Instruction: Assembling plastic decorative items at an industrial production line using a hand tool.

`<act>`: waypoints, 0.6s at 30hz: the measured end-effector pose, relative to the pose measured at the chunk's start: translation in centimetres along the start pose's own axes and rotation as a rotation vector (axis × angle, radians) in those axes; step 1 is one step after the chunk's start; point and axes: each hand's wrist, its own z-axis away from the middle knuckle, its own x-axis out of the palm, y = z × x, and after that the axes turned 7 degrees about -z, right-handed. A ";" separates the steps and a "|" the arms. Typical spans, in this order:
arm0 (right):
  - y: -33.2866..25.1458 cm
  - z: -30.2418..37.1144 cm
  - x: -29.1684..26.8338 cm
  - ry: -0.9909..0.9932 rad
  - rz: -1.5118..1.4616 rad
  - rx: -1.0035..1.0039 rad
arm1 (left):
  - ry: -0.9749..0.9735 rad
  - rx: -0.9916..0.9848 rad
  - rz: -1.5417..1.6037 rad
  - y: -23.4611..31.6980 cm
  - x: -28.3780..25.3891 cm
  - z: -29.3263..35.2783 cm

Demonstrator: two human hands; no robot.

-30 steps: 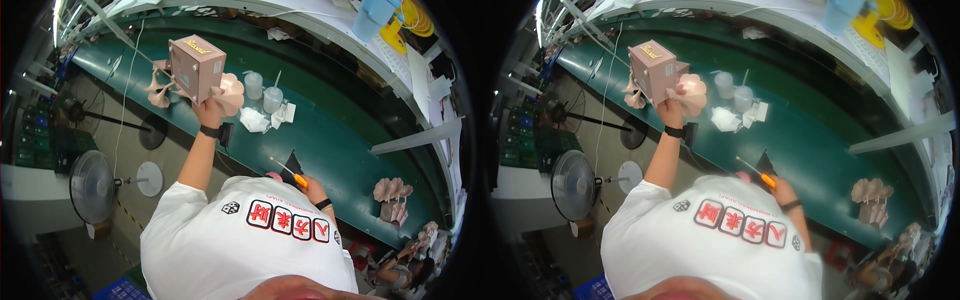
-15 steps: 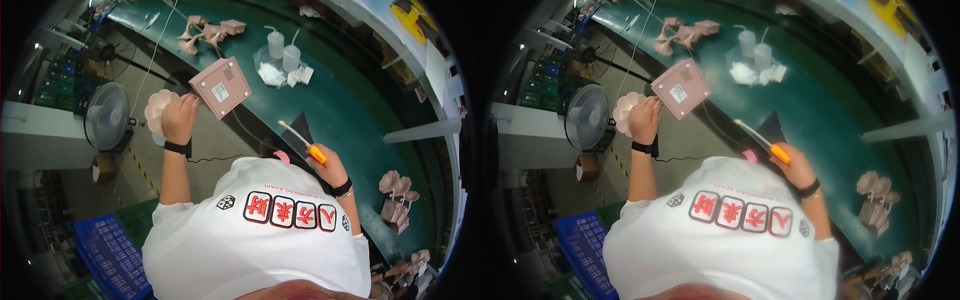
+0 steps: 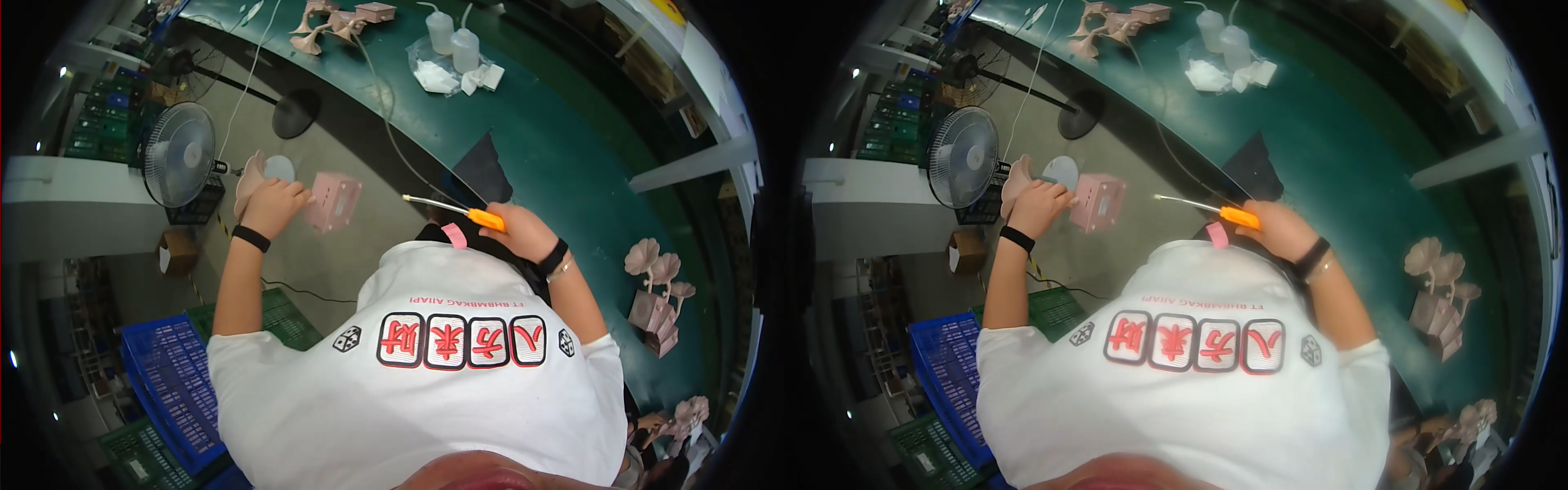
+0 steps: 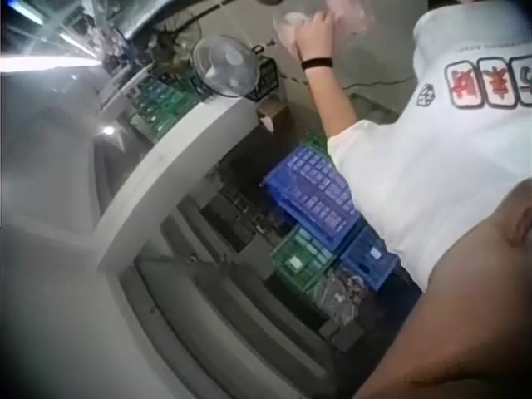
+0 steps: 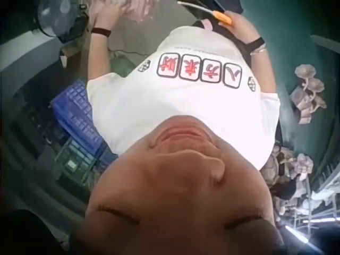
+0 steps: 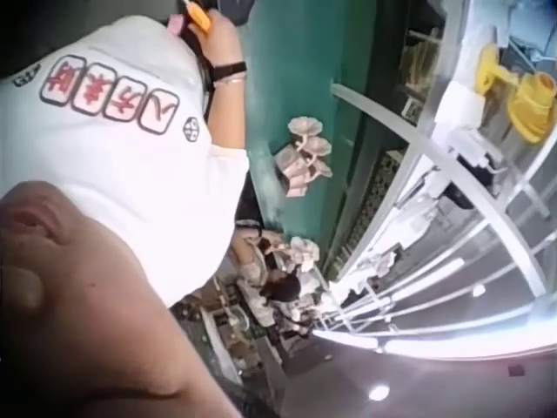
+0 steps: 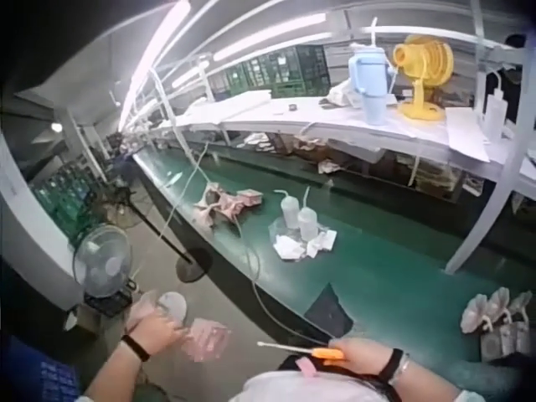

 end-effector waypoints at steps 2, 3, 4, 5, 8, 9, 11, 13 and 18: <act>1.6 -1.5 -0.1 -0.034 0.003 0.003 | 0.042 0.025 0.403 -0.9 2.0 1.1; 2.2 -1.8 0.1 -0.052 0.003 0.003 | 0.059 0.036 0.604 -0.7 3.3 1.3; 2.7 -1.9 0.3 -0.057 -0.003 -0.002 | 0.051 0.031 0.602 0.5 5.5 2.4; 3.3 -1.9 0.5 -0.086 0.002 0.006 | -0.056 -0.341 1.227 2.6 8.4 4.2; 3.9 -1.6 1.2 -0.126 0.005 0.038 | 0.043 -0.978 2.349 9.4 10.5 5.5; 3.3 -1.2 1.1 -0.136 -0.012 0.057 | 0.043 -0.985 2.347 11.4 11.5 5.3; 2.4 -0.4 1.1 -0.151 -0.042 0.099 | 0.329 -0.669 3.242 14.1 13.3 4.9; 2.2 0.0 1.3 -0.149 -0.028 0.096 | 0.445 -0.528 3.045 14.2 13.0 3.5; 2.1 -0.1 1.6 -0.157 -0.028 0.099 | 0.783 0.075 1.951 10.9 10.0 -3.0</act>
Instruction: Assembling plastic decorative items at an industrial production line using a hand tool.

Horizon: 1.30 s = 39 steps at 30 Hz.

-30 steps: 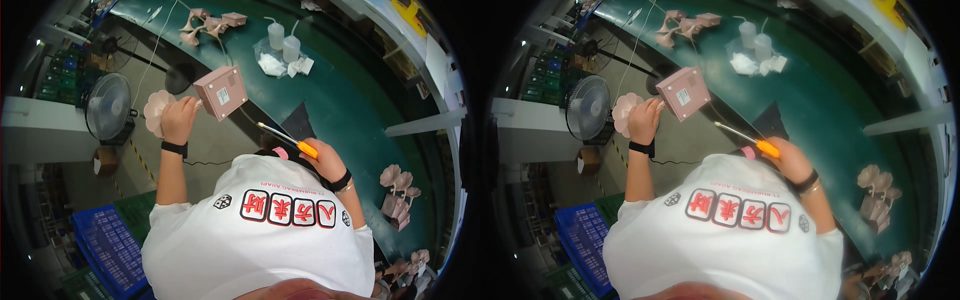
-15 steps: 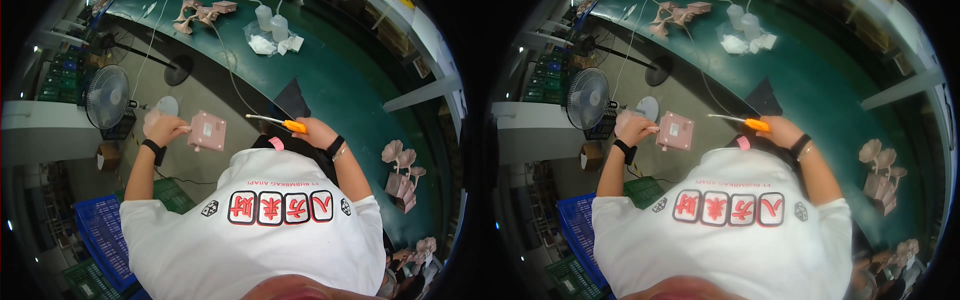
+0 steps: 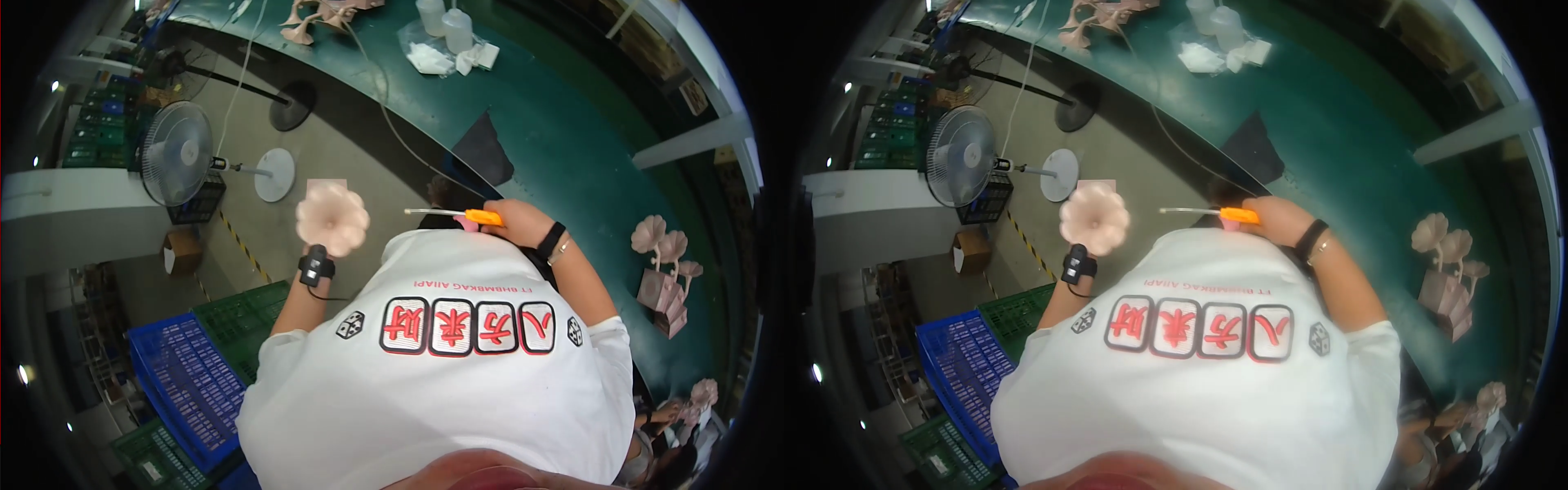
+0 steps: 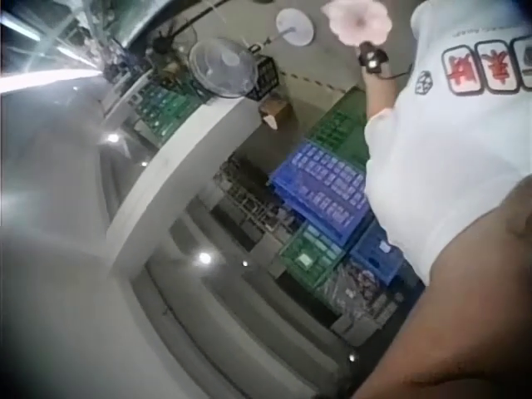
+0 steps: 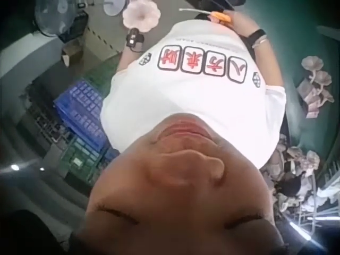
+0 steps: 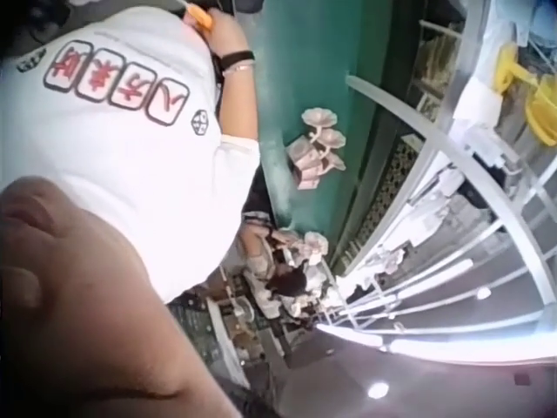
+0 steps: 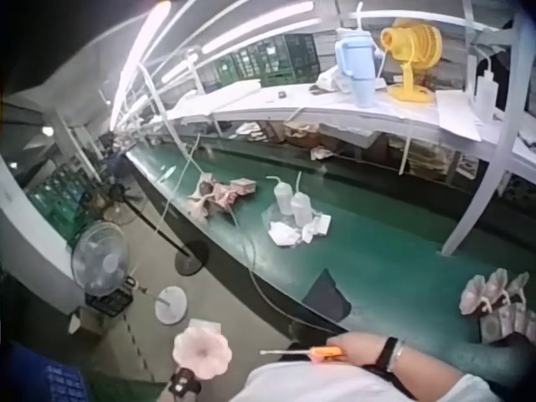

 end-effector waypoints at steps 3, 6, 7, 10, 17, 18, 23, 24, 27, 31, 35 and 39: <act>-0.4 0.3 0.7 -0.020 0.005 0.042 | -0.036 0.046 0.157 0.0 2.9 -2.7; -0.1 0.8 0.8 -0.028 -0.027 0.045 | 0.061 -0.173 0.719 0.4 5.2 -4.4; -0.4 1.1 0.4 -0.005 -0.035 0.025 | 0.116 -0.280 0.824 0.3 5.4 -4.4; -0.7 2.2 -0.1 0.055 -0.056 -0.003 | 0.213 -0.514 1.033 0.6 5.8 -6.0; 3.4 9.4 2.2 0.613 -0.267 -0.015 | -0.403 -1.240 2.018 5.1 7.4 -12.7; 4.0 10.4 2.5 0.628 -0.268 -0.005 | -0.418 -1.258 2.018 4.9 7.8 -13.0; 7.8 14.6 5.2 0.960 -0.887 0.289 | 0.052 -1.100 1.321 2.9 10.3 -14.1; 8.7 15.4 6.6 1.089 -0.946 0.288 | 0.129 -1.058 1.180 2.5 10.8 -14.1; 12.2 17.3 10.4 1.334 -0.907 0.353 | 0.262 -1.064 1.001 1.4 12.1 -15.1; 15.8 18.3 13.6 1.530 -0.792 0.641 | 0.344 -1.135 1.003 -2.7 11.3 -15.1; 18.8 16.9 15.0 1.617 -1.100 0.796 | 0.149 -1.074 1.318 -7.4 7.5 -13.7; 21.8 14.2 17.7 1.683 -1.454 0.617 | -0.114 -1.252 1.469 -7.6 7.4 -17.7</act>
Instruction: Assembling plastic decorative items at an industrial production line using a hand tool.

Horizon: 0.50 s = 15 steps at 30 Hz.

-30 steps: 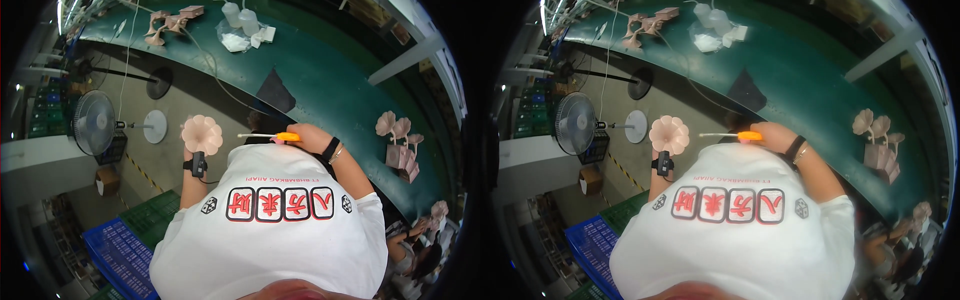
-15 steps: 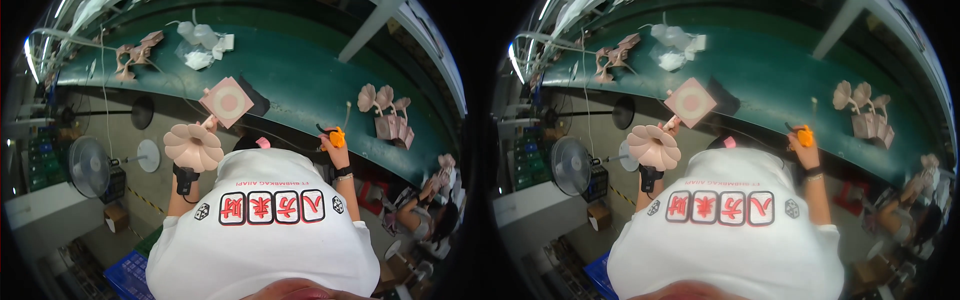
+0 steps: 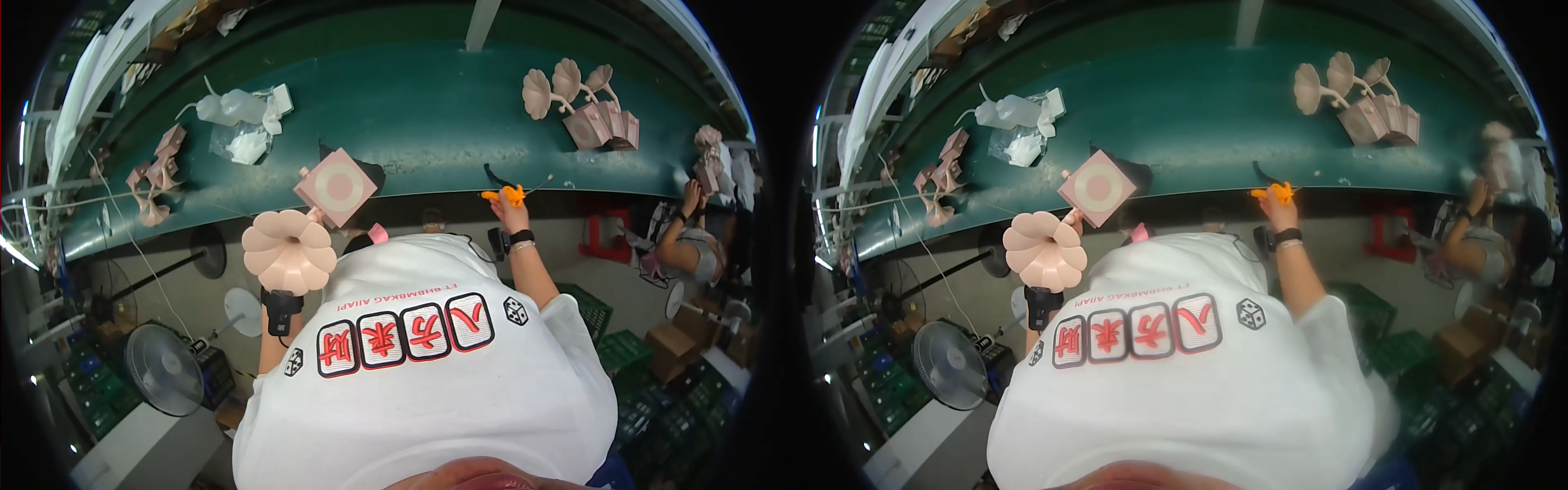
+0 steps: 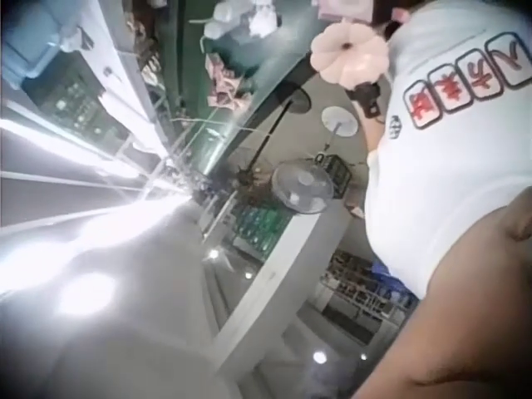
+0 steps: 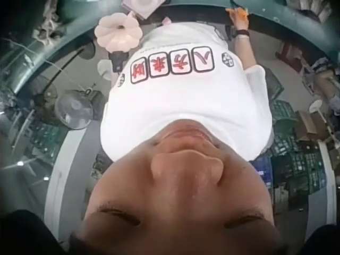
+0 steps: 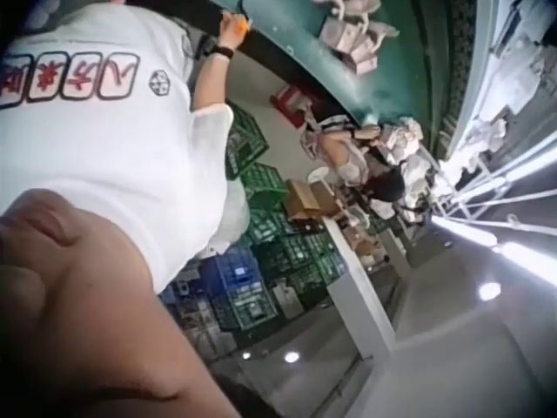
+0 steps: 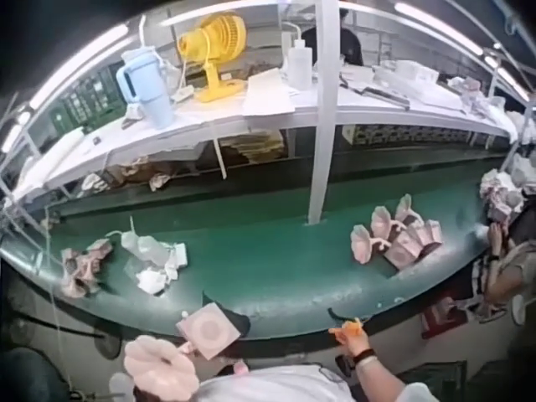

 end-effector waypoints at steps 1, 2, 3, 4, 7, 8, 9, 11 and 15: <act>1.5 0.1 1.4 0.012 -0.007 0.001 | 0.033 -0.229 -0.043 1.6 3.8 -0.3; 2.9 0.3 3.6 -0.011 -0.143 0.075 | 0.064 -0.447 -0.086 3.5 5.7 0.0; 4.3 0.5 5.6 -0.033 -0.280 0.150 | 0.067 -0.450 -0.088 5.4 5.7 0.5; 5.5 0.8 7.5 -0.056 -0.416 0.226 | 0.076 -0.433 -0.104 7.0 5.6 1.8; 7.6 0.6 10.2 -0.064 -0.549 0.264 | 0.100 -0.357 -0.139 10.2 5.4 3.3; 8.0 0.5 10.5 -0.068 -0.614 0.283 | 0.108 -0.327 -0.150 10.4 5.2 2.8; 8.2 0.3 9.7 -0.076 -0.603 0.291 | 0.115 -0.294 -0.157 10.0 4.9 2.5; 8.4 0.7 7.2 -0.013 -0.646 0.367 | 0.133 -0.235 -0.179 9.4 4.4 3.1; 8.6 1.9 9.0 -0.240 -0.389 0.599 | 0.155 -0.126 -0.252 12.3 3.6 2.9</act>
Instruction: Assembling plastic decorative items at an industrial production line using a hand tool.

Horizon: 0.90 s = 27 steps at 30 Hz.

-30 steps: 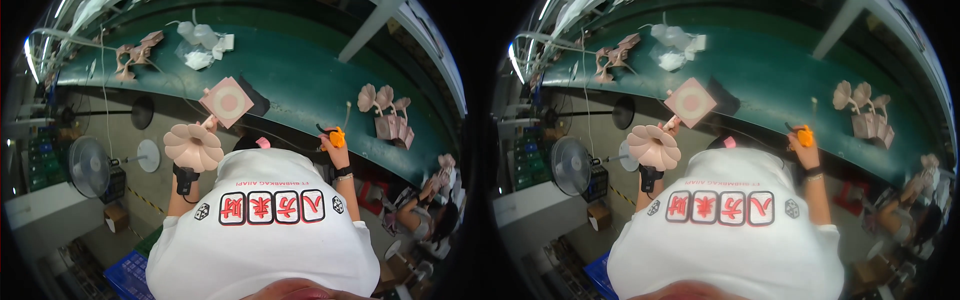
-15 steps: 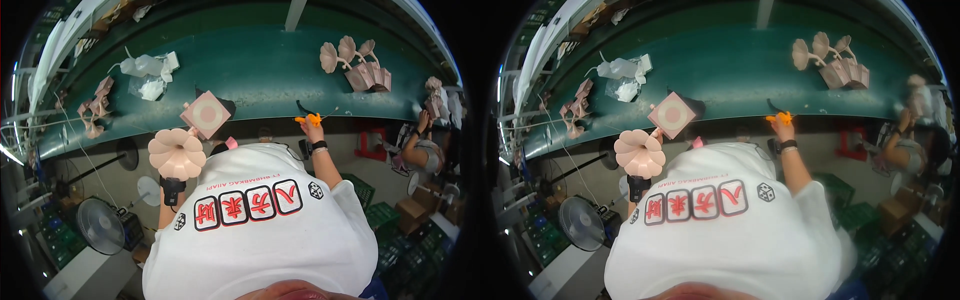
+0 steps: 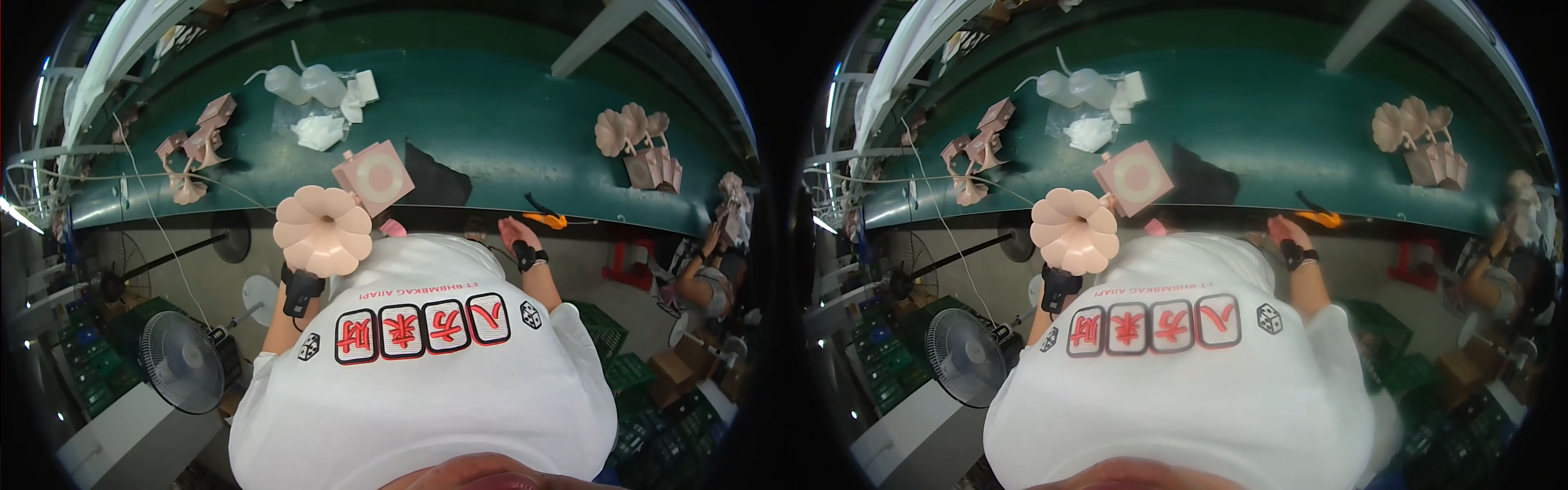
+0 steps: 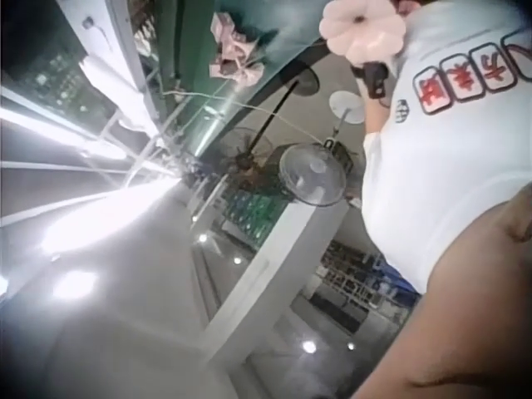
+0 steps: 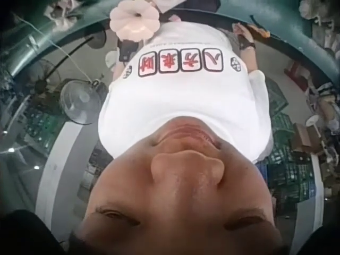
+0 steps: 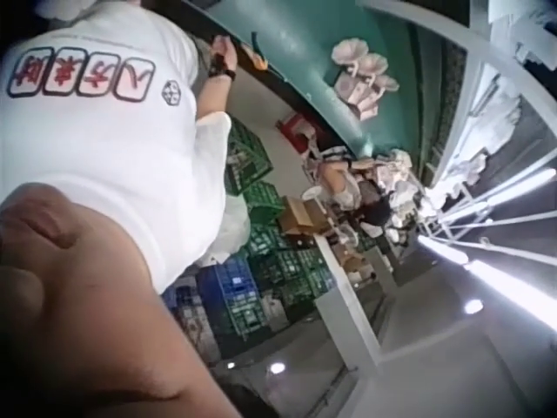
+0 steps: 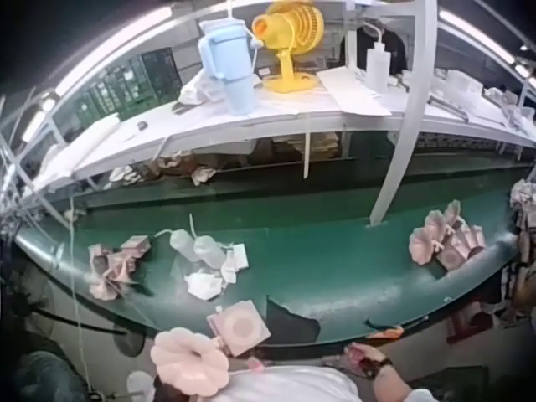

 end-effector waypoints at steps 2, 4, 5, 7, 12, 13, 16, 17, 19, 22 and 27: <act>1.3 0.7 7.0 -0.054 0.379 0.029 | 0.023 0.068 -0.029 1.6 -1.7 1.7; 2.7 3.8 16.1 -0.208 0.806 -0.040 | 0.036 0.115 -0.045 3.4 -3.3 3.2; 3.5 4.7 20.3 -0.325 0.856 -0.129 | 0.039 0.130 -0.054 3.4 -3.6 3.5; 5.6 3.9 26.8 -0.606 0.909 -0.395 | 0.044 0.154 -0.076 4.9 -4.3 3.7; 10.1 2.1 37.9 -0.853 0.684 0.030 | 0.064 0.248 -0.119 8.0 -6.1 3.6; 11.0 2.4 39.2 -0.846 0.659 0.075 | 0.072 0.272 -0.127 7.8 -6.4 3.8; 12.8 2.1 40.8 -0.834 0.603 0.163 | 0.099 0.339 -0.158 11.8 -6.6 0.6; 13.8 0.8 40.4 -0.789 0.499 0.165 | 0.107 0.366 -0.166 11.3 -7.3 3.6; 15.1 -1.1 39.8 -0.683 0.277 0.155 | 0.121 0.399 -0.188 11.1 -7.1 2.9; 16.7 -2.0 41.6 -0.637 0.290 0.187 | 0.083 0.491 -0.306 8.2 -4.6 2.2; 20.6 -1.4 46.0 -0.612 0.818 0.065 | 0.474 0.751 -0.248 6.9 -5.0 0.9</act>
